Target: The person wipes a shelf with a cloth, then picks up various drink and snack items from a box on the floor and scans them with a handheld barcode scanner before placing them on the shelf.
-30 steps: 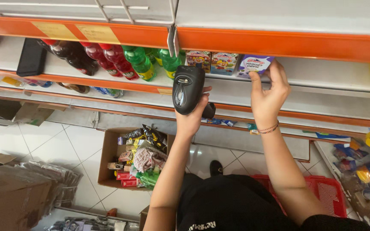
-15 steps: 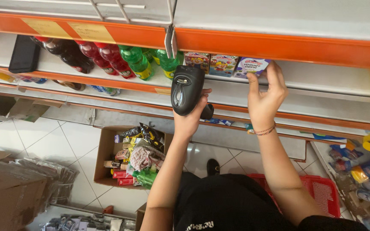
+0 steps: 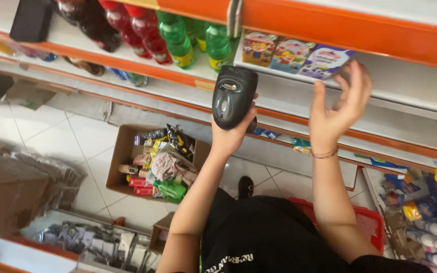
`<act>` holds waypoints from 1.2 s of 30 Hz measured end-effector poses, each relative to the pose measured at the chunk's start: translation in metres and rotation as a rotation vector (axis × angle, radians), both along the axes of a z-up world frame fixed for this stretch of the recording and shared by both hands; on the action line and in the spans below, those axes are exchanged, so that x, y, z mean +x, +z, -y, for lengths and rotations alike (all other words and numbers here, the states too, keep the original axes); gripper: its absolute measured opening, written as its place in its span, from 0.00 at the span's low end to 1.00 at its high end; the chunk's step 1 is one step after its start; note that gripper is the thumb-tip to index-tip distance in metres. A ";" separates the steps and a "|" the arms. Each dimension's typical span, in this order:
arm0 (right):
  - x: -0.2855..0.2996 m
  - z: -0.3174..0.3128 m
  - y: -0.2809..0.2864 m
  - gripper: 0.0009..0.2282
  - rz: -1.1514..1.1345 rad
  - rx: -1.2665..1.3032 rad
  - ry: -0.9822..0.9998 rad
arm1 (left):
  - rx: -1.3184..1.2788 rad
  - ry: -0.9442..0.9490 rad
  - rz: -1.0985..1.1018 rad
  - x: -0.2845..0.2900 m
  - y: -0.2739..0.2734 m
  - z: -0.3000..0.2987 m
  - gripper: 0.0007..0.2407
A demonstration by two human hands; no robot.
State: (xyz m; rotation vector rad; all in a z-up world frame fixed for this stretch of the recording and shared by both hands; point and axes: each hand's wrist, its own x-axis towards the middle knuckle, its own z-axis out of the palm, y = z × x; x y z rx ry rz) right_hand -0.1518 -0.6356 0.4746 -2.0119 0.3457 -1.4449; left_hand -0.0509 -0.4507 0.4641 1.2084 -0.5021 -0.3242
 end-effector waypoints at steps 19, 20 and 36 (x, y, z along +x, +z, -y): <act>0.049 -0.230 -0.215 0.17 -0.809 0.089 0.860 | 0.641 0.763 -0.467 -0.116 -0.269 -0.302 0.09; 0.064 -0.245 -0.224 0.17 -0.839 0.086 0.907 | 0.661 0.803 -0.478 -0.110 -0.274 -0.312 0.10; 0.224 -0.486 -0.446 0.18 -1.047 0.067 1.200 | 0.658 1.066 -0.676 0.055 -0.410 -0.459 0.09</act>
